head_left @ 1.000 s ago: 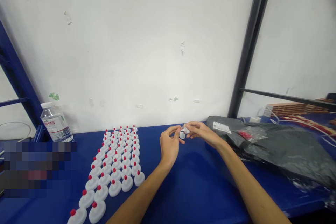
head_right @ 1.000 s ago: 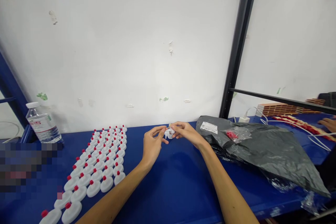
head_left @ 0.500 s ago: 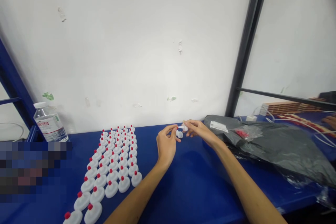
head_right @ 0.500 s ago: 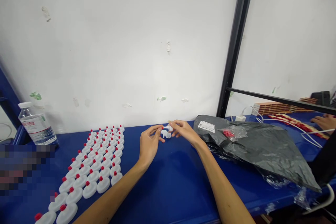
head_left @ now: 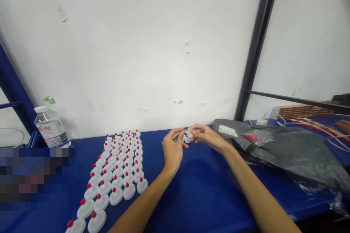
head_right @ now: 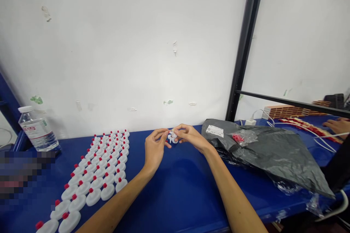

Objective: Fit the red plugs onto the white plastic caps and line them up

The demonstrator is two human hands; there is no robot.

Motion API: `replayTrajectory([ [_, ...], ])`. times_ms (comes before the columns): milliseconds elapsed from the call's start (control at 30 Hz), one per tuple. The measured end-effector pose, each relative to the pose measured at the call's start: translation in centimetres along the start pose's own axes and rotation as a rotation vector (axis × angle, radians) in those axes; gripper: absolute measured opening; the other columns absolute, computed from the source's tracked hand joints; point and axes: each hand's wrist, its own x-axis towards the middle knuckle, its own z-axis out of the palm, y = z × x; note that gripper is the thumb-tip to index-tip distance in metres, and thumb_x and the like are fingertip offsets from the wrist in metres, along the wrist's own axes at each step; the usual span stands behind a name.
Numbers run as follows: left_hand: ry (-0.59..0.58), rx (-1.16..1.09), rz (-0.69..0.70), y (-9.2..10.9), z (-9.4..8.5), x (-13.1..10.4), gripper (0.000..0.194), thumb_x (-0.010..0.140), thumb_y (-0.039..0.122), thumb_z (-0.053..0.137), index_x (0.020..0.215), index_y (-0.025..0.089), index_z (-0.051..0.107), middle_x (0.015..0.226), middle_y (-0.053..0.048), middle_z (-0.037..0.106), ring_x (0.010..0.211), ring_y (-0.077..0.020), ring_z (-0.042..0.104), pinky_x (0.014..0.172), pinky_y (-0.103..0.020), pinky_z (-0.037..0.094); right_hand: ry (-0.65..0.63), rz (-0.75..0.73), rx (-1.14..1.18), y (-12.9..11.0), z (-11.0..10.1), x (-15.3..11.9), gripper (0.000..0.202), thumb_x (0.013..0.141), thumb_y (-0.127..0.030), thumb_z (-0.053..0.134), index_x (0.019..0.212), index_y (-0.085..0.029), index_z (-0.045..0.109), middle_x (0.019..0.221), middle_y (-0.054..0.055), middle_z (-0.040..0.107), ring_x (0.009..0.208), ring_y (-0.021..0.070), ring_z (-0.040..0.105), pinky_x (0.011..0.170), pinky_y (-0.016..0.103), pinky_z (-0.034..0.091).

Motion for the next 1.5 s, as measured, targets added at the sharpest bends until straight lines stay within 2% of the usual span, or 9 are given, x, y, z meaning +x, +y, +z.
replayTrajectory([
  [167,-0.019,-0.005,0.063,0.1,0.1,-0.2,0.025,0.089,0.037,0.064,0.098,0.016,0.072,0.097,-0.007,0.076,0.050,-0.0115,0.066,0.051,-0.023,0.052,-0.034,0.029,0.104,-0.3,0.4,-0.2,0.039,0.076,-0.044,0.082,0.101,-0.017,0.069,0.096,0.005,0.073,0.083,0.0157,0.071,0.077,0.026,0.053],
  [333,-0.076,0.065,0.091,0.0,0.1,-0.5,0.022,0.088,0.034,0.065,0.100,0.017,0.073,0.095,-0.005,0.076,0.052,-0.0119,0.067,0.055,-0.023,0.053,-0.066,0.088,0.141,-0.1,0.9,-0.1,0.036,0.084,-0.047,0.075,0.101,-0.015,0.071,0.091,0.006,0.074,0.085,0.0167,0.072,0.079,0.026,0.056],
  [433,-0.070,0.080,0.080,-0.1,0.1,-0.6,0.021,0.087,0.032,0.066,0.099,0.017,0.073,0.094,-0.005,0.076,0.053,-0.0126,0.067,0.055,-0.024,0.053,-0.074,0.092,0.159,0.0,1.0,0.0,0.035,0.083,-0.047,0.075,0.097,-0.015,0.072,0.089,0.006,0.074,0.084,0.0164,0.072,0.078,0.025,0.056],
  [600,-0.080,0.137,0.052,0.0,0.2,-0.7,0.018,0.085,0.030,0.067,0.093,0.016,0.075,0.078,-0.003,0.076,0.053,-0.0146,0.068,0.055,-0.024,0.052,-0.060,0.114,0.139,-0.2,1.1,-0.1,0.035,0.082,-0.047,0.076,0.094,-0.014,0.073,0.088,0.006,0.073,0.083,0.0159,0.071,0.079,0.025,0.057],
  [767,-0.087,0.195,0.036,0.0,0.4,-0.9,0.018,0.085,0.027,0.065,0.097,0.018,0.076,0.069,-0.002,0.074,0.055,-0.0162,0.070,0.057,-0.024,0.051,-0.035,0.117,0.114,-0.1,1.2,-0.1,0.032,0.083,-0.041,0.076,0.100,-0.014,0.073,0.086,0.004,0.072,0.079,0.0134,0.070,0.077,0.023,0.057],
  [933,-0.086,0.212,0.017,-0.2,0.4,-1.0,0.019,0.086,0.029,0.065,0.098,0.018,0.076,0.072,-0.003,0.075,0.057,-0.0171,0.071,0.061,-0.026,0.052,0.027,0.134,0.078,-0.1,1.2,-0.1,0.033,0.081,-0.042,0.078,0.101,-0.017,0.070,0.082,0.003,0.073,0.072,0.0128,0.070,0.072,0.023,0.059],
  [1167,-0.096,0.186,0.002,-0.3,0.4,-1.2,0.019,0.086,0.029,0.065,0.098,0.020,0.076,0.071,-0.003,0.075,0.056,-0.0169,0.070,0.057,-0.025,0.051,0.064,0.160,0.078,-0.3,1.2,-0.3,0.039,0.077,-0.036,0.082,0.108,-0.020,0.064,0.079,0.002,0.074,0.071,0.0140,0.071,0.072,0.026,0.061],
  [1367,-0.095,0.174,0.005,-0.3,0.4,-1.2,0.017,0.085,0.027,0.064,0.095,0.019,0.076,0.065,-0.001,0.072,0.055,-0.0168,0.070,0.057,-0.024,0.051,0.041,0.150,0.074,0.3,0.7,-0.1,0.045,0.078,-0.039,0.082,0.113,-0.020,0.062,0.082,0.003,0.074,0.076,0.0173,0.072,0.077,0.033,0.062],
  [1500,-0.101,0.163,0.016,-0.3,0.5,-1.0,0.018,0.086,0.027,0.063,0.094,0.017,0.075,0.073,-0.004,0.074,0.055,-0.0167,0.070,0.055,-0.024,0.051,-0.007,0.161,0.071,0.2,0.9,-0.3,0.046,0.079,-0.044,0.080,0.113,-0.019,0.062,0.086,0.004,0.075,0.077,0.0168,0.073,0.077,0.030,0.061],
])
